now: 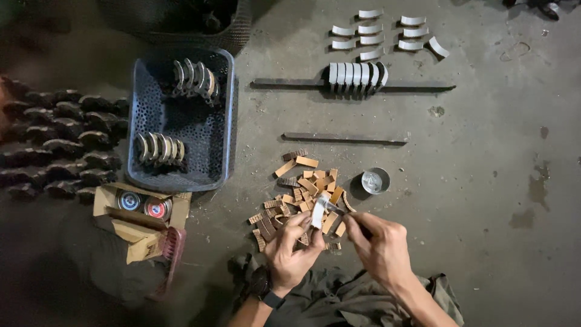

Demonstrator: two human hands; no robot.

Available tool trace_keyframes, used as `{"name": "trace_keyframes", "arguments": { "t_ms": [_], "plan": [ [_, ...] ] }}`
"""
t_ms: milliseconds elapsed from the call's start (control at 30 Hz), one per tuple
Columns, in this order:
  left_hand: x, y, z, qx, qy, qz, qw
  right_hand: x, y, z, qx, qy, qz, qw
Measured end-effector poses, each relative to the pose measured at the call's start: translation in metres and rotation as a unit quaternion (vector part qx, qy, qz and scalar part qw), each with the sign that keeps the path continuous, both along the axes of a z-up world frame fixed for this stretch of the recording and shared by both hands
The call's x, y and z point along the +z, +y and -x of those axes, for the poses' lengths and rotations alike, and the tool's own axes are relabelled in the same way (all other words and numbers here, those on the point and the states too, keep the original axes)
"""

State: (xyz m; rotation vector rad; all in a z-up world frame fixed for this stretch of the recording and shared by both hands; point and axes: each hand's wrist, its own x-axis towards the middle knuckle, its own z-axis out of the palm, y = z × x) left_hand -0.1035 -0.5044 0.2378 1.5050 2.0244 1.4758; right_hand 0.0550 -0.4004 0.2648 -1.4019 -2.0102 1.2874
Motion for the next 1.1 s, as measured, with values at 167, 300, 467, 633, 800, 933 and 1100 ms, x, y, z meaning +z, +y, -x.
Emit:
{"name": "trace_keyframes", "arguments": {
  "t_ms": [167, 300, 467, 633, 800, 933, 1100],
  "plan": [
    [-0.007, 0.003, -0.003, -0.003, 0.016, -0.007, 1.0, -0.015, 0.017, -0.012, -0.027, 0.003, -0.017, 0.999],
    [-0.028, 0.009, 0.01, 0.025, -0.065, 0.085, 0.994, -0.037, 0.035, -0.037, -0.146, 0.013, 0.144, 0.979],
    [-0.054, 0.07, 0.071, 0.041, -0.237, 0.138, 0.961, -0.095, 0.025, -0.068, -0.219, 0.093, 0.238, 0.942],
    [-0.082, 0.22, 0.147, 0.03, -0.18, 0.149, 0.972, -0.143, 0.004, -0.07, -0.192, 0.097, 0.32, 0.923],
    [-0.138, 0.386, 0.171, -0.009, -0.042, 0.112, 0.993, -0.17, -0.007, -0.072, -0.191, 0.099, 0.351, 0.911],
    [-0.221, 0.477, 0.161, 0.043, -0.072, 0.135, 0.987, -0.19, -0.019, -0.078, -0.187, 0.047, 0.293, 0.937],
    [-0.293, 0.505, 0.162, 0.119, -0.001, 0.089, 0.989, -0.185, -0.017, -0.092, -0.181, 0.053, 0.284, 0.94]
  ]
}}
